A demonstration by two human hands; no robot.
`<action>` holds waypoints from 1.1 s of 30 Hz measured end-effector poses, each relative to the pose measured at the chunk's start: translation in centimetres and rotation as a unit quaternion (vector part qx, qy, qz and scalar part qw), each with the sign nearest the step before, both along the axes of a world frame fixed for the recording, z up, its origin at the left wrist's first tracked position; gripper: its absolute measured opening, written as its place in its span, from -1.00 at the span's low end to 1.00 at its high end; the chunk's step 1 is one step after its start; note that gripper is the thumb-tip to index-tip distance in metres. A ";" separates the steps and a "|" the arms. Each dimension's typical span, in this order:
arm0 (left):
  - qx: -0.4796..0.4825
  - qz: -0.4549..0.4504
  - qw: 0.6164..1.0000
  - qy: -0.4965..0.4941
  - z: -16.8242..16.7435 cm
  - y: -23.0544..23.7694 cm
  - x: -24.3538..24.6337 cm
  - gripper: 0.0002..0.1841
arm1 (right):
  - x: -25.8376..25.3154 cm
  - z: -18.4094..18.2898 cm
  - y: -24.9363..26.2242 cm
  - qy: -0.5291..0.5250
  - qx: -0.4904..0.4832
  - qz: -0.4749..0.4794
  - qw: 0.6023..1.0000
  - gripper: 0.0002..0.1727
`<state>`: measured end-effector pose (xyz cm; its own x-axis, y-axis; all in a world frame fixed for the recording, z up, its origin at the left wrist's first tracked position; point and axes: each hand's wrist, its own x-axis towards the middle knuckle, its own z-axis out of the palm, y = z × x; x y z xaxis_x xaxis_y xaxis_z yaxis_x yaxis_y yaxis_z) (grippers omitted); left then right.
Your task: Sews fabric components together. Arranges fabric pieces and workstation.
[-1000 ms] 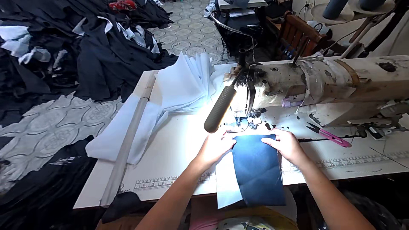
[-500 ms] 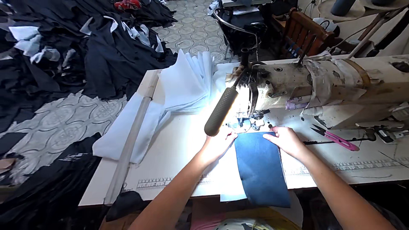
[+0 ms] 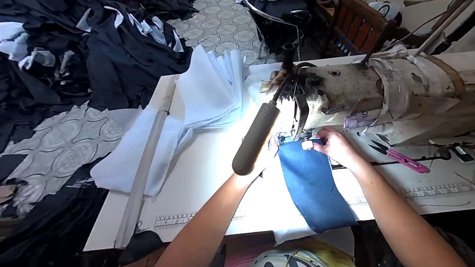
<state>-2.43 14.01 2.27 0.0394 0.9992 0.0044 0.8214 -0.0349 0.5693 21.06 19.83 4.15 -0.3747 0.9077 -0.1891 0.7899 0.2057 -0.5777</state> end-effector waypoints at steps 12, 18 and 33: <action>0.136 -0.122 0.963 0.197 -0.2 -2.2 1.6 -0.77 | -0.6 -0.7 -0.3 -0.008 0.065 -0.063 0.996 -0.66; -0.027 -0.366 0.910 0.194 3.8 -5.9 0.7 -0.77 | -0.5 -1.2 -0.3 0.008 0.097 -0.054 0.994 -0.67; 0.105 -0.331 0.938 0.010 0.1 -10.4 3.2 -0.65 | 0.7 -3.6 -15.7 0.047 0.258 0.150 0.953 -0.67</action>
<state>0.73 3.59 2.38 0.6524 0.7333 0.1914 0.5912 -0.6505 0.4768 21.72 4.15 0.55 -0.6255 0.7202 0.3000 0.6009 0.6900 -0.4036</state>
